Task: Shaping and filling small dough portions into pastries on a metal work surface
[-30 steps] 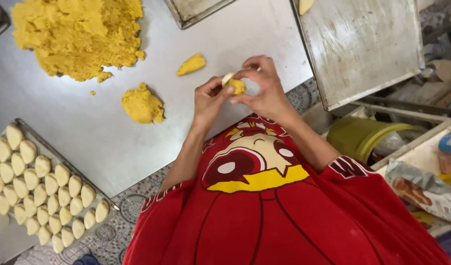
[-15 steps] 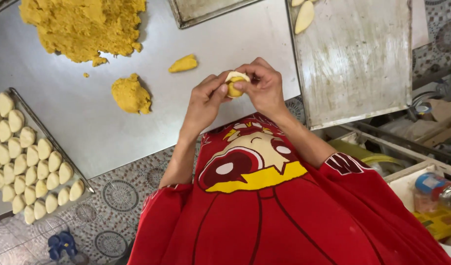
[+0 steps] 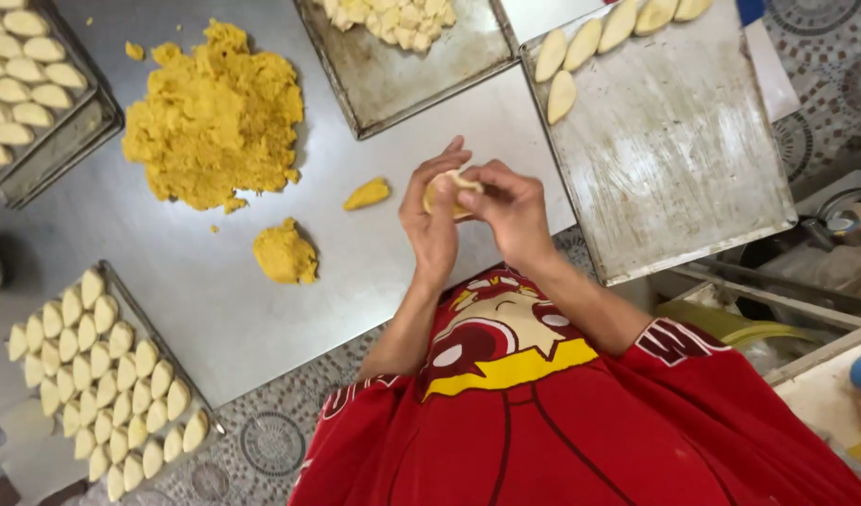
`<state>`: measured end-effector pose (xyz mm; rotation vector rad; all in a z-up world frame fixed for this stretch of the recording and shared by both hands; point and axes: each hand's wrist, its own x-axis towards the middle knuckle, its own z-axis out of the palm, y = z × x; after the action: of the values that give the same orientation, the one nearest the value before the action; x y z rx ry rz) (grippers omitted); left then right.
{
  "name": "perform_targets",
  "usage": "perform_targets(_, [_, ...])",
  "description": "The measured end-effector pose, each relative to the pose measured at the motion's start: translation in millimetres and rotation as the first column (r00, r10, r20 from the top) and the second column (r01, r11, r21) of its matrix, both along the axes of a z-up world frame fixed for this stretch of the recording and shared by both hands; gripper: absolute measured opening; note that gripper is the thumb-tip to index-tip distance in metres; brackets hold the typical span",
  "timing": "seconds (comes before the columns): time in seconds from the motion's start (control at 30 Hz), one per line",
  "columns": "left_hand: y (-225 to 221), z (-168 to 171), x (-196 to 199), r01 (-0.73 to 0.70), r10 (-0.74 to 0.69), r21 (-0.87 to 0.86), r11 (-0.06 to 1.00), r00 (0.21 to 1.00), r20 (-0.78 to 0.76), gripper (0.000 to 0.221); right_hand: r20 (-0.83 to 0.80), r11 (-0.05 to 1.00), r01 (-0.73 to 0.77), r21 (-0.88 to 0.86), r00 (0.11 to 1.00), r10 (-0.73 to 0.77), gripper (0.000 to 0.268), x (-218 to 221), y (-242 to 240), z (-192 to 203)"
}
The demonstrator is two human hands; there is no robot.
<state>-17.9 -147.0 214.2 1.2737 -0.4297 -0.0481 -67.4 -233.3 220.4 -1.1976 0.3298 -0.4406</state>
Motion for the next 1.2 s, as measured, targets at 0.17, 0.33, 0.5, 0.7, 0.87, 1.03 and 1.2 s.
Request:
perform_targets(0.17, [-15.9, -5.1, -4.7, -0.039, -0.025, -0.133, 0.990, 0.893, -0.449, 0.037, 0.259, 0.648, 0.179, -0.741, 0.966, 0.029, 0.038, -10.1, -18.1, -22.2])
perform_targets(0.33, [-2.2, -1.1, 2.1, -0.001, 0.009, -0.109, 0.994, 0.997, 0.072, 0.018, 0.312, 0.710, 0.200, -0.675, 0.949, 0.030, 0.018, -13.5, -23.8, -12.7])
perform_targets(0.5, [33.1, 9.0, 8.6, 0.555, -0.565, 0.118, 0.823, 0.780, 0.270, 0.081, 0.102, 0.908, -0.168, -0.383, 0.969, 0.223, 0.024, -35.5, -41.4, 14.4])
perform_targets(0.7, [22.3, -66.3, 3.2, 0.414, -0.541, 0.453, 0.789, 0.818, 0.195, 0.046, -0.066, 0.338, -0.161, -0.927, 0.959, 0.275, 0.016, -27.5, -36.0, -5.5])
perform_targets(0.87, [43.1, -159.4, 0.9, 0.125, -0.491, 0.970, 0.211, 0.871, -0.006, 0.069, -0.131, 0.202, -0.185, -0.962, 0.959, 0.253, 0.033, 16.7, -35.1, -14.1])
perform_targets(1.03, [129.3, -162.1, -20.0, 0.239, -0.277, 0.943, -0.232, 0.913, -0.299, 0.172, -0.479, -0.014, -0.480, -0.877, 0.874, 0.085, 0.093, 56.4, 1.0, -146.4])
perform_targets(1.2, [169.9, -151.3, -52.4, 0.070, -0.013, 0.921, 0.383, 0.997, -0.071, 0.134, -0.345, -0.276, -0.271, -0.922, 0.900, 0.267, 0.069, 58.7, 12.8, -207.2])
